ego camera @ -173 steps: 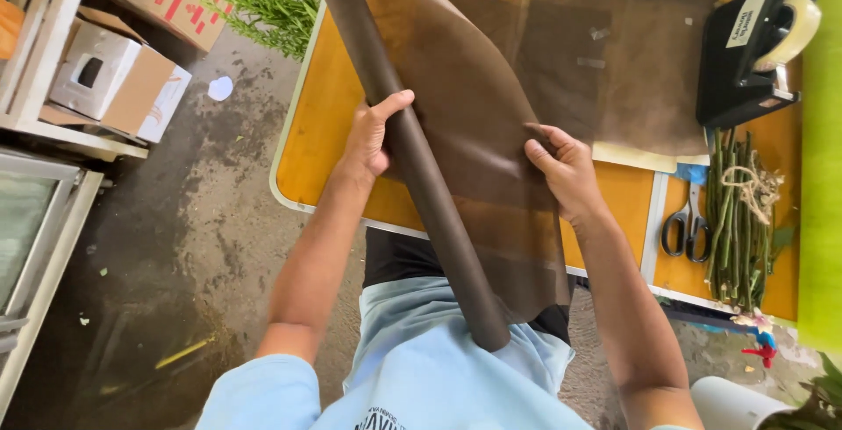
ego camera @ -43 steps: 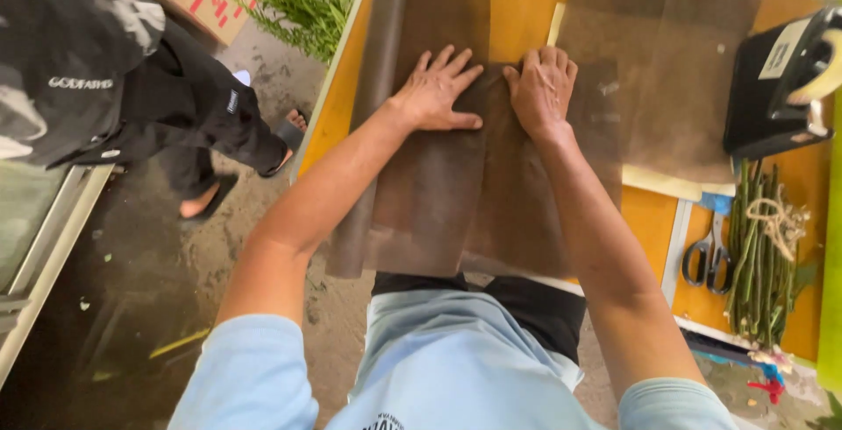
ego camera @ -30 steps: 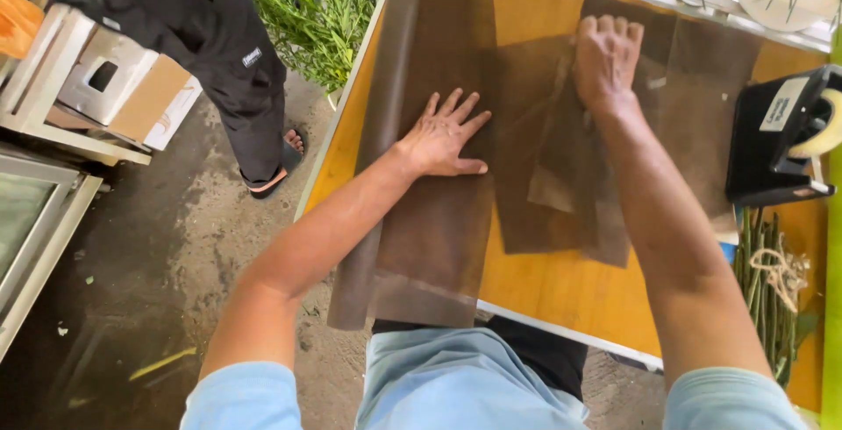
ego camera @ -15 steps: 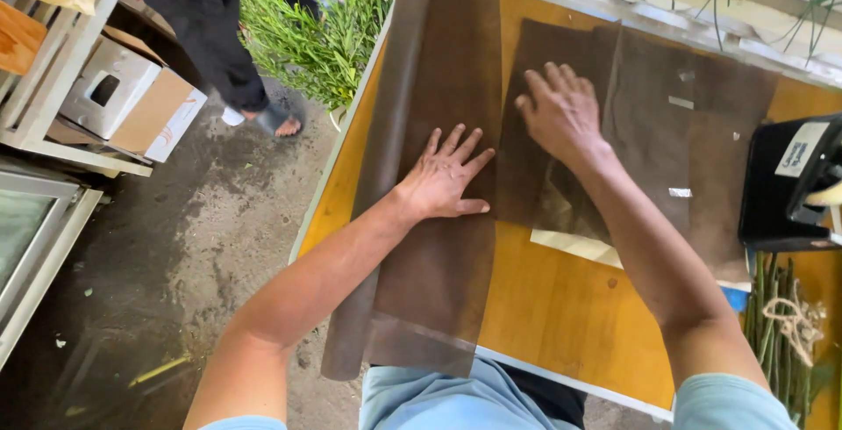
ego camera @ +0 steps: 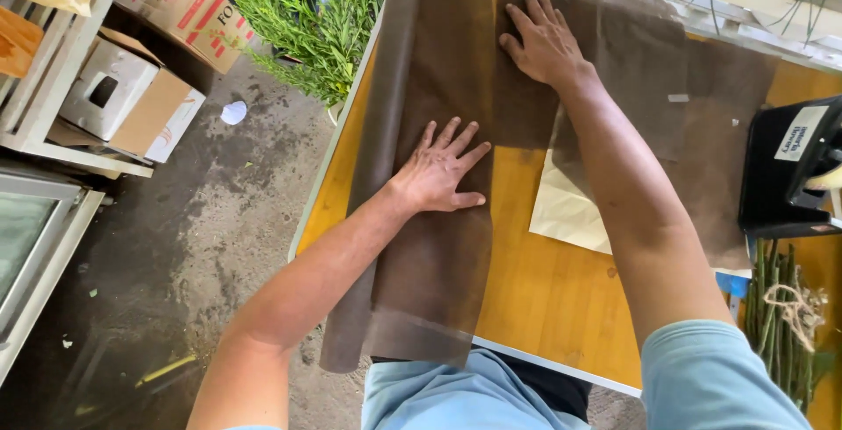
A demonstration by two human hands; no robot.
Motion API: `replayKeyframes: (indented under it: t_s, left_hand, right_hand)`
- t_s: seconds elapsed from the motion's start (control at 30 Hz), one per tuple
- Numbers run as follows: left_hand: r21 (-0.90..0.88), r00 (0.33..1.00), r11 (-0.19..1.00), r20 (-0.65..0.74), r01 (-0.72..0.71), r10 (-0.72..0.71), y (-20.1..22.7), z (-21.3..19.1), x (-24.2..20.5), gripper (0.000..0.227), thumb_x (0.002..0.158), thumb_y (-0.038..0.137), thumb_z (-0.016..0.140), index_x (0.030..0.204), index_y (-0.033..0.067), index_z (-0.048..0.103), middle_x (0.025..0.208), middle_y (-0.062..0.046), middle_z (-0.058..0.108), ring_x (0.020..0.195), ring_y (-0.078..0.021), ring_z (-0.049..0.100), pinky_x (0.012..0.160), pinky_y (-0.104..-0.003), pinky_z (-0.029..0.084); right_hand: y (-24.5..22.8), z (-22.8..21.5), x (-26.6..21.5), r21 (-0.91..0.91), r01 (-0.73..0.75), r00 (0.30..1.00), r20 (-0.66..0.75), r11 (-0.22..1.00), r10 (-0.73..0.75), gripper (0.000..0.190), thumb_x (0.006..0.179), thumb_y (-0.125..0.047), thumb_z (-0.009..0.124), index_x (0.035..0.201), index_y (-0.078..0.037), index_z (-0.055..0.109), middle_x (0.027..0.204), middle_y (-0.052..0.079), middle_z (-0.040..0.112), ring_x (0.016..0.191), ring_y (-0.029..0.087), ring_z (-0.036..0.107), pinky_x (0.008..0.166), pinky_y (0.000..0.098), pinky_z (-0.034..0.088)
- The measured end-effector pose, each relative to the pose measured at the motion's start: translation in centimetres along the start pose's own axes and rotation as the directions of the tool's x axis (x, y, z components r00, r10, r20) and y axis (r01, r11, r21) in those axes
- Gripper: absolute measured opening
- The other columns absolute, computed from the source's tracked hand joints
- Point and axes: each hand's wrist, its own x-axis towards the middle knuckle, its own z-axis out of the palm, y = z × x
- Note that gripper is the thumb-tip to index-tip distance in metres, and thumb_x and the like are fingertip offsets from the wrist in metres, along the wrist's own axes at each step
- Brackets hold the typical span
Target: The person unrolls a large sheet of brown wrapping paper on a wooden table and cuts it into a rectangular piece using scissors. They then unroll a sheet of green wrapping paper and cut it in the same manner.
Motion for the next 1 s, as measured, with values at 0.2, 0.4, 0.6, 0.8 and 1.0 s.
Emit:
replayKeyframes:
  t_s: [0.2,0.4,0.6,0.8,1.0]
  left_hand:
    - [0.018,0.995,1.000,-0.095,-0.021,0.022,0.0,0.7,0.2,0.092,0.086,0.071,0.062,0.157,0.0180,0.037,0.167,-0.016,0.024,0.154,-0.0419,0.017,0.120,-0.066,0.016]
    - [0.002,0.996,1.000,-0.085,-0.011,0.011,0.1,0.4,0.2,0.094,0.085,0.069,0.065,0.158,0.0175,0.036,0.168,-0.017,0.022,0.154,-0.0420,0.015,0.120,-0.066,0.013]
    - [-0.016,0.998,1.000,-0.063,-0.004,0.003,0.6,-0.3,0.1,0.092,0.084,0.066,0.067,0.156,0.0166,0.038,0.169,-0.014,0.017,0.154,-0.0422,0.014,0.120,-0.067,0.014]
    - [-0.013,1.000,1.000,-0.018,0.005,-0.005,0.7,-0.5,0.2,0.093,0.085,0.066,0.063,0.157,0.0148,0.034,0.169,-0.012,0.019,0.155,-0.0415,0.010,0.120,-0.067,0.010]
    - [0.002,0.999,1.000,-0.036,0.003,-0.003,0.8,-0.5,0.2,0.093,0.085,0.067,0.062,0.157,0.0148,0.035,0.169,-0.011,0.021,0.155,-0.0415,0.012,0.120,-0.067,0.012]
  right_hand:
    - [-0.2,0.7,0.6,0.006,0.006,0.999,-0.044,1.000,-0.005,0.063,0.108,-0.039,0.043,0.161,-0.007,0.034,0.166,0.028,0.019,0.152,0.047,0.015,0.122,0.0586,0.016]
    - [0.1,1.4,0.4,0.008,0.034,0.993,-0.113,0.999,-0.032,0.062,0.109,-0.040,0.041,0.161,-0.007,0.035,0.167,0.026,0.019,0.152,0.047,0.015,0.121,0.0600,0.015]
    - [0.2,2.3,-0.3,0.013,0.037,0.988,-0.152,0.999,-0.035,0.062,0.109,-0.042,0.040,0.161,-0.007,0.037,0.167,0.025,0.020,0.153,0.046,0.013,0.122,0.0585,0.013]
    - [0.5,3.4,-0.9,-0.022,0.096,0.970,-0.222,0.995,-0.098,0.061,0.110,-0.043,0.039,0.159,-0.005,0.041,0.165,0.027,0.025,0.152,0.047,0.017,0.121,0.0602,0.016]
    - [-0.8,3.1,-1.8,0.014,0.055,0.984,-0.173,0.998,-0.052,0.062,0.109,-0.044,0.038,0.160,-0.008,0.037,0.167,0.024,0.021,0.154,0.044,0.013,0.123,0.0567,0.011]
